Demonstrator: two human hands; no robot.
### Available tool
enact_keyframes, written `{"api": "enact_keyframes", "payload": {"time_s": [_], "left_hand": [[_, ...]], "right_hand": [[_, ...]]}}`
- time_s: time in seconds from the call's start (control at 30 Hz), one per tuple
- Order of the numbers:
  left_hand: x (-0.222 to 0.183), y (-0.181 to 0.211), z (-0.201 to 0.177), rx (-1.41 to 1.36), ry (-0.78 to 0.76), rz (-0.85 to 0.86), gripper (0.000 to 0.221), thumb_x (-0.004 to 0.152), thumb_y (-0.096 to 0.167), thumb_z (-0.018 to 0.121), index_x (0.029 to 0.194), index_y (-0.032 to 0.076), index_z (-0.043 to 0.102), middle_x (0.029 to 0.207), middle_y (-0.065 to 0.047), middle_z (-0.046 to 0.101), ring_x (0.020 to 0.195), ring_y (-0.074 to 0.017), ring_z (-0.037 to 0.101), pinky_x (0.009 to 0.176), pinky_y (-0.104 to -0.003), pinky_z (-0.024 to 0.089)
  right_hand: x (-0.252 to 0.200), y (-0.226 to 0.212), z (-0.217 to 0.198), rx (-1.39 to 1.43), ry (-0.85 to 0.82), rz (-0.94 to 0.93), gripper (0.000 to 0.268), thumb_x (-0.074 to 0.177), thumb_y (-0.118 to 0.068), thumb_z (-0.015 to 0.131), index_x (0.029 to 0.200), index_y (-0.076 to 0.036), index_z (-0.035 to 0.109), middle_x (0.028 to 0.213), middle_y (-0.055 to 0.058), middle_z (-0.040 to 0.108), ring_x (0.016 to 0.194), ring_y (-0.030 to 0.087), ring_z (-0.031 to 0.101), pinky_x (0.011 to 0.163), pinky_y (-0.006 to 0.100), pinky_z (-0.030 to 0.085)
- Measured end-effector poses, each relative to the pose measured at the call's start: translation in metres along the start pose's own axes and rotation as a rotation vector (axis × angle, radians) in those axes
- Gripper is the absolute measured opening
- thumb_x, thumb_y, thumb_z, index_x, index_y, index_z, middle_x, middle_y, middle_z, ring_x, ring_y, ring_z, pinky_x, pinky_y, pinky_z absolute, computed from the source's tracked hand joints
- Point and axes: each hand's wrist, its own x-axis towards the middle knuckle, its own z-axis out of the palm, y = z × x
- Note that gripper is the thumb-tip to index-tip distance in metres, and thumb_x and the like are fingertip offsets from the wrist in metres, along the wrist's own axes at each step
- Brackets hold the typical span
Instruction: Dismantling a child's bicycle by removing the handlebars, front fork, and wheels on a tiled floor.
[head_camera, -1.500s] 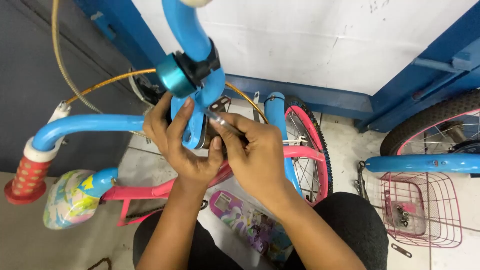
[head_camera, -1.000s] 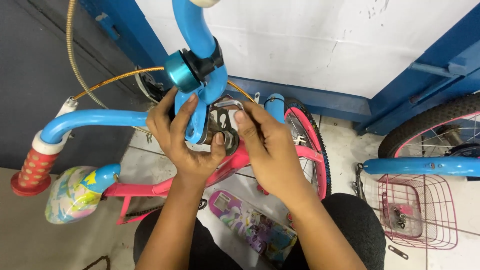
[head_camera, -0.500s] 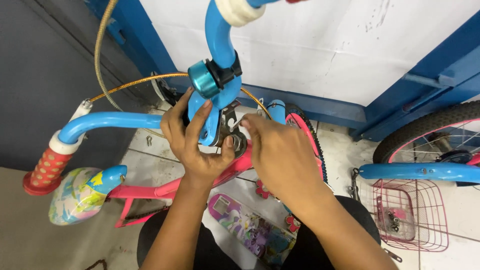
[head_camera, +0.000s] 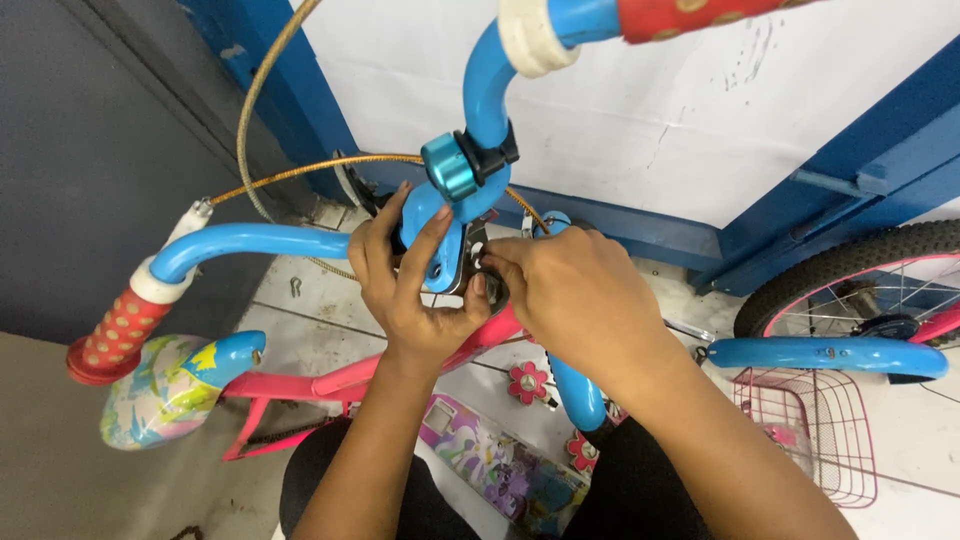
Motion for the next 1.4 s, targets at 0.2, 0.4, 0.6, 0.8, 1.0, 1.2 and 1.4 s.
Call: {"api": "enact_keyframes", "payload": {"time_s": [0.2,0.4,0.6,0.8,1.0,1.2,1.4], "left_hand": [[0.002,0.003,-0.002,-0.015,0.018,-0.011,0.052,0.093,0.044,0.059,0.129,0.008,0.066,0.140,-0.026,0.055,0.120,-0.0411,0.055,0.107,-0.055,0.048],[0.001,0.000,-0.001,-0.009,0.027,-0.012,0.050,0.093,0.045,0.060,0.129,0.010,0.067,0.140,-0.025,0.055,0.119,-0.0406,0.055,0.106,-0.054,0.048],[0.000,-0.003,0.003,-0.005,0.037,-0.012,0.051,0.092,0.044,0.063,0.131,0.012,0.065,0.143,-0.024,0.055,0.119,-0.0399,0.056,0.108,-0.054,0.046],[0.002,0.000,-0.003,-0.018,0.028,-0.022,0.048,0.092,0.041,0.063,0.129,0.011,0.066,0.142,-0.026,0.054,0.117,-0.0409,0.057,0.105,-0.053,0.050],[0.000,-0.005,0.002,-0.040,0.053,-0.009,0.047,0.097,0.046,0.055,0.130,0.013,0.065,0.141,-0.024,0.054,0.120,-0.0396,0.054,0.107,-0.054,0.048],[-0.001,-0.006,-0.004,-0.075,0.011,-0.032,0.049,0.091,0.043,0.062,0.131,0.015,0.065,0.145,-0.024,0.053,0.120,-0.0385,0.055,0.108,-0.053,0.048],[-0.003,-0.007,-0.002,-0.065,0.012,-0.029,0.050,0.092,0.046,0.061,0.132,0.017,0.063,0.144,-0.024,0.053,0.120,-0.0378,0.055,0.106,-0.052,0.049]], "right_hand": [[0.001,0.001,0.010,-0.114,0.045,-0.073,0.013,0.086,-0.019,0.064,0.076,-0.015,0.070,0.059,0.013,0.066,0.049,0.040,0.058,0.044,0.048,0.042],[0.000,-0.003,0.010,-0.106,0.108,-0.056,0.015,0.085,-0.014,0.061,0.086,-0.016,0.076,0.060,0.018,0.066,0.045,0.043,0.055,0.042,0.049,0.042],[0.000,-0.018,0.001,-0.369,-0.026,-0.064,0.009,0.084,-0.019,0.065,0.081,-0.011,0.069,0.062,0.016,0.067,0.045,0.035,0.065,0.043,0.044,0.048],[0.004,-0.019,-0.005,-0.351,-0.084,-0.147,0.016,0.080,-0.019,0.065,0.069,-0.009,0.068,0.068,0.017,0.069,0.050,0.037,0.066,0.050,0.047,0.051],[0.030,0.020,-0.007,-0.228,-0.104,-0.409,0.015,0.089,-0.026,0.068,0.083,-0.015,0.076,0.062,0.004,0.071,0.041,0.028,0.056,0.044,0.037,0.042],[0.030,0.028,0.000,-0.387,0.035,-0.602,0.021,0.088,-0.034,0.071,0.091,-0.013,0.072,0.076,0.002,0.074,0.055,0.026,0.066,0.050,0.036,0.048],[0.023,0.027,-0.001,-0.428,0.178,-0.690,0.016,0.091,-0.027,0.070,0.098,-0.013,0.071,0.081,-0.002,0.071,0.066,0.015,0.057,0.071,0.028,0.046]]}}
